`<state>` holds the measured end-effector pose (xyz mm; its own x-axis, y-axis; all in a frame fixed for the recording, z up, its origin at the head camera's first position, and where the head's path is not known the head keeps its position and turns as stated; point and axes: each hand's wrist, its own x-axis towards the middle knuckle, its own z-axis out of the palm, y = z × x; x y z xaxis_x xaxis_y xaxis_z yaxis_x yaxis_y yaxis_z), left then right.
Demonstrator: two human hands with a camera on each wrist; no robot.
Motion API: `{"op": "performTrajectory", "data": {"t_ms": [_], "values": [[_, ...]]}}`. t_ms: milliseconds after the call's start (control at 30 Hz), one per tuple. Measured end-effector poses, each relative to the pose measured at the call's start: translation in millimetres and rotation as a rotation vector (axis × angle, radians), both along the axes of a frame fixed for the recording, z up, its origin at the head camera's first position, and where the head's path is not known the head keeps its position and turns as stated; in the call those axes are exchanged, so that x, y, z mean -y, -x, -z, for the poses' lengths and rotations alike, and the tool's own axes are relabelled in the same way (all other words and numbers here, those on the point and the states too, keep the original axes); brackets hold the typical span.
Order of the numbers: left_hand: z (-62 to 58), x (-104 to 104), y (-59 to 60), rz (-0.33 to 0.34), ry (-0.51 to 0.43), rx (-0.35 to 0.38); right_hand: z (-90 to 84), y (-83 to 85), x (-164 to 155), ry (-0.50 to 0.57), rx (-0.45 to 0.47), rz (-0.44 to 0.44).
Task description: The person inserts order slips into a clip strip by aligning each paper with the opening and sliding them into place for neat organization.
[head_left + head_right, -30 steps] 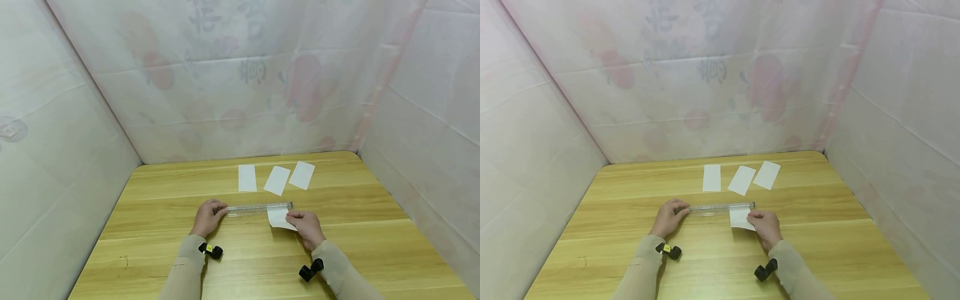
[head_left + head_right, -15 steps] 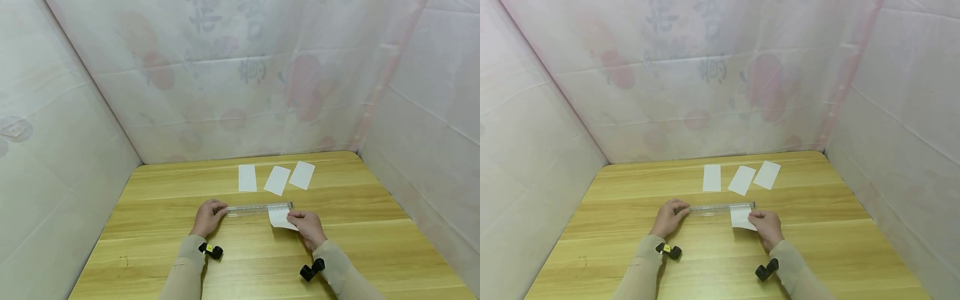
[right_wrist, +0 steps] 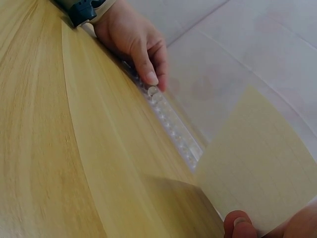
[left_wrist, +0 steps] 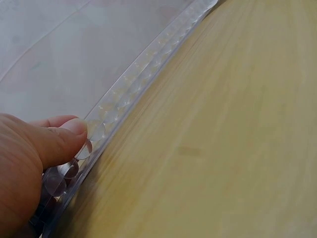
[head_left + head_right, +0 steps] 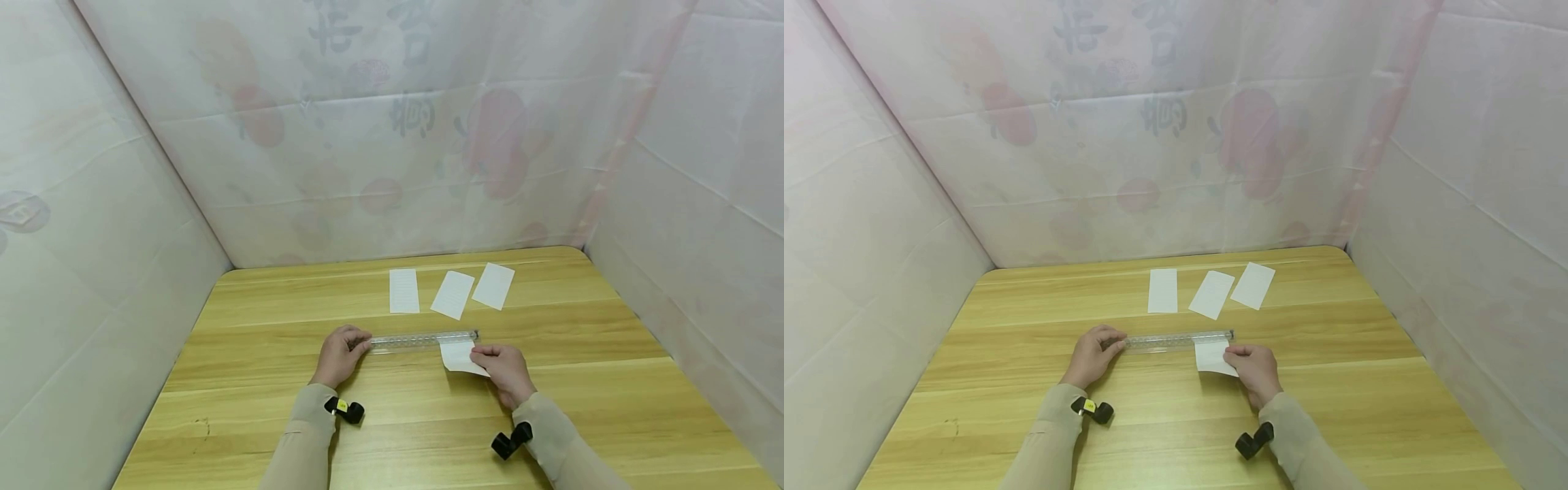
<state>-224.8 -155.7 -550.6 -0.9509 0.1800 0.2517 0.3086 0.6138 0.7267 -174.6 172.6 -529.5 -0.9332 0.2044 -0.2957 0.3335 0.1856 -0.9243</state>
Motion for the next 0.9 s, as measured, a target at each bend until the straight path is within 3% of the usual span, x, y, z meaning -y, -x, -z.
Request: {"op": "performTrajectory", "data": {"t_ms": [900], "values": [[0.1, 0.2, -0.7, 0.0, -0.002, 0.018, 4.7, 1.9, -9.2, 0.002, 0.002, 0.01]]}}
